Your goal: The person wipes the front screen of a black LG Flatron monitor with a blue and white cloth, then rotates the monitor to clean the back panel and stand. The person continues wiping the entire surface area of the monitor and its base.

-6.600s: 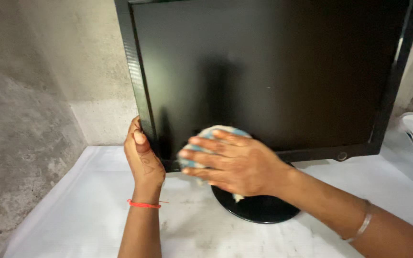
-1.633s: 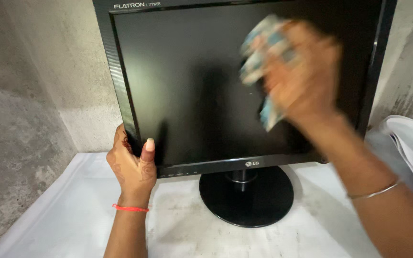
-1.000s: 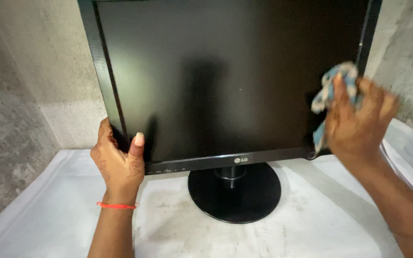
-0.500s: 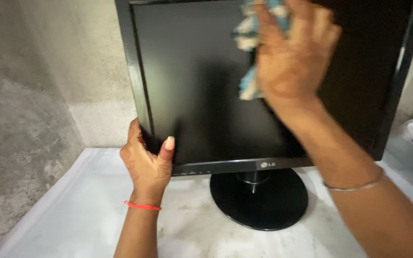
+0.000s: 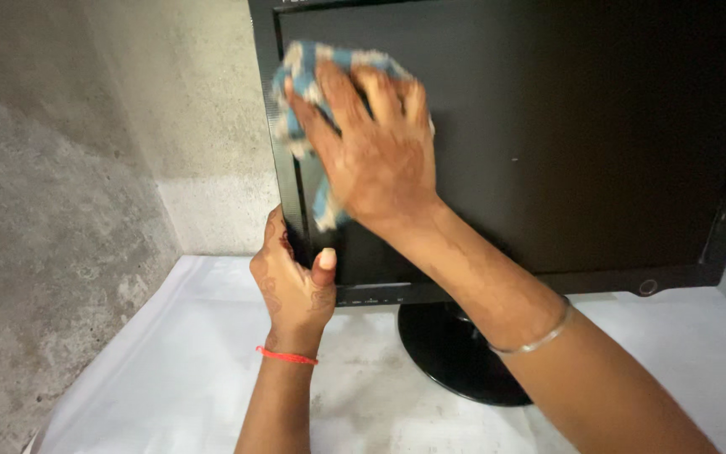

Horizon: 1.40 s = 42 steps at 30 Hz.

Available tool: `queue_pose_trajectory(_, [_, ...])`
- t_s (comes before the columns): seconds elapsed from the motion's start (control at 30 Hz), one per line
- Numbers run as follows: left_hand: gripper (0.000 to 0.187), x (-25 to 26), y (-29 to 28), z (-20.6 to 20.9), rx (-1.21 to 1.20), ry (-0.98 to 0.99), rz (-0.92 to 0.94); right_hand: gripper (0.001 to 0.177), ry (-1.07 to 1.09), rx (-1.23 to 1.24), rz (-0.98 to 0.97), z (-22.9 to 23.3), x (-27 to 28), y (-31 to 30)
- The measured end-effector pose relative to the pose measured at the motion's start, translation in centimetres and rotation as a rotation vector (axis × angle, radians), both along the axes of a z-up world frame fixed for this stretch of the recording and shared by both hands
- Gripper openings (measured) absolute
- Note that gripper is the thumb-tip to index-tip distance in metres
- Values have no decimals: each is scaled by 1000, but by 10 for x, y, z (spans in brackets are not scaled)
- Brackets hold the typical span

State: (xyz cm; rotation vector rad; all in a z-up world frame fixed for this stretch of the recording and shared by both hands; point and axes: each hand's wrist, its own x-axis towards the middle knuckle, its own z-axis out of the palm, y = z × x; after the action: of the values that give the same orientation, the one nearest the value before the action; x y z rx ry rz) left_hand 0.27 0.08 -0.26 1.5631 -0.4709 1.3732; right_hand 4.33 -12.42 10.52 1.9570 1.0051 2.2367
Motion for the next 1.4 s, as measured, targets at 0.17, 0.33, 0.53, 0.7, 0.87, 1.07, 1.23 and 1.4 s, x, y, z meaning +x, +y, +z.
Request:
queue_pose_trajectory(0.17, [107,-1,-1,2,-22,22,18,37,92,-224,34,-54,-27,-29])
queue_pose_trajectory(0.33, [108,-2,-3,2,-44,64,25,34,95,-387,-16,-83,-25,-77])
queue_pose_trajectory(0.53, [105,-1,-2,1,-9,54,53,39,-63,-69,-447,-28,21,-198])
queue_pose_trajectory(0.7, [103,-1,-3,2,4,12,38,44,-75,180,-594,-38,29,-224])
queue_pose_trajectory(0.87, [101,-1,-2,1,12,11,42,40,84,-137,-264,-88,-3,-166])
queue_pose_trajectory(1.07, [101,-1,-3,2,2,49,58,47,9,-244,-299,-34,9,-178])
queue_pose_trajectory(1.23, [101,-3,-2,2,10,41,33,49,-130,122,-414,-3,27,-154])
queue_pose_trajectory(1.4, [101,-4,-3,2,9,14,2,32,1,-42,-168,-36,4,-57])
